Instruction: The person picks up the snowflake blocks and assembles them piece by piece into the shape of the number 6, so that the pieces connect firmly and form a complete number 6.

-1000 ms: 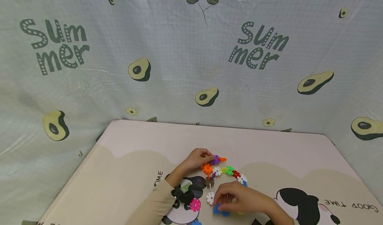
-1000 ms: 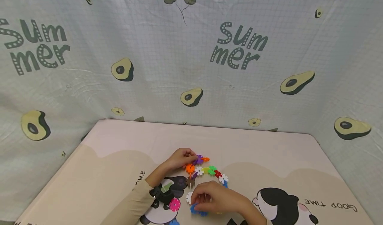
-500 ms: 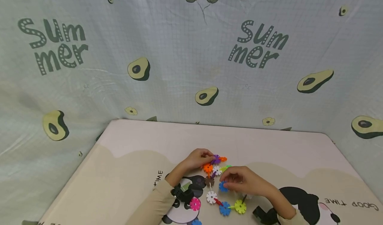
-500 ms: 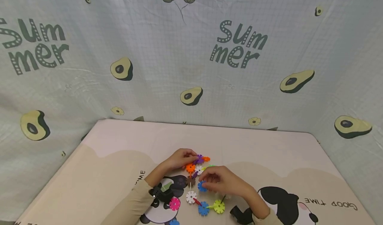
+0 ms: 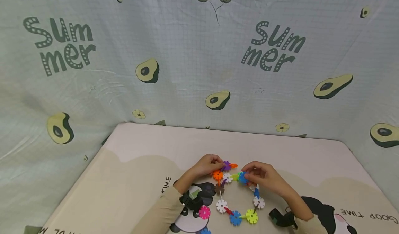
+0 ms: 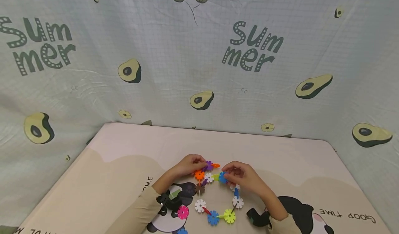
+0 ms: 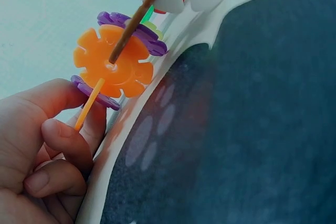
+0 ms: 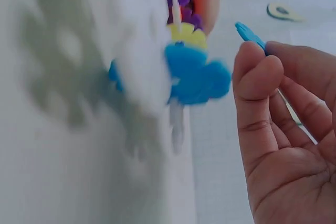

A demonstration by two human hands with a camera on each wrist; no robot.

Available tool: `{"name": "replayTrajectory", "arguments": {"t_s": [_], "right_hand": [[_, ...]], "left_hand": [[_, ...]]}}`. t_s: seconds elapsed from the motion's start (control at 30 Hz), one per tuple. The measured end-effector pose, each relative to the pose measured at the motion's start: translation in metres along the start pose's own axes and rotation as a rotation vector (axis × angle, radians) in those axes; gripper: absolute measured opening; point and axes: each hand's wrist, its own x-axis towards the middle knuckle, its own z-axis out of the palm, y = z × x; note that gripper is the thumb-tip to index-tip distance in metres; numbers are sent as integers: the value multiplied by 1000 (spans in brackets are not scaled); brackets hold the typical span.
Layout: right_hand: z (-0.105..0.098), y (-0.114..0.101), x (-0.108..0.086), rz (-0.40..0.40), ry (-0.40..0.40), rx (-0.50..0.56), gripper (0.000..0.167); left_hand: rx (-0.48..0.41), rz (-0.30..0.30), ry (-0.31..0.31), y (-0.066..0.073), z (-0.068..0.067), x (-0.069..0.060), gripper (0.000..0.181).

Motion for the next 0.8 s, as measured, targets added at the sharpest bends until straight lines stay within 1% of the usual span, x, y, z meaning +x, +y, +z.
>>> {"name": "replayTrajectory", "arguments": {"t_s": [0.13,0.27,0.37,0.53,0.63,0.8], "right_hand": [[-4,7,-2,68,87,-18,23],[-6,12,-2,148,159,1,25],[-7,16,0,202,187,28,28],[-6,20,6,293,235,-1,29],[-6,22,9,344,248,8,31],[-4,28,13,386,254,56,34]], "left_hand": [[-17,-6,1,0,1,0,23],[-27,-2,2,0,1,-1,23],[-35,4,2,-1,1,-1,22],[-46,29,-5,-1,0,-3,21],[-37,42,-8,0,0,-3,21],[-20,61,-12,0,-1,-4,20]]}}
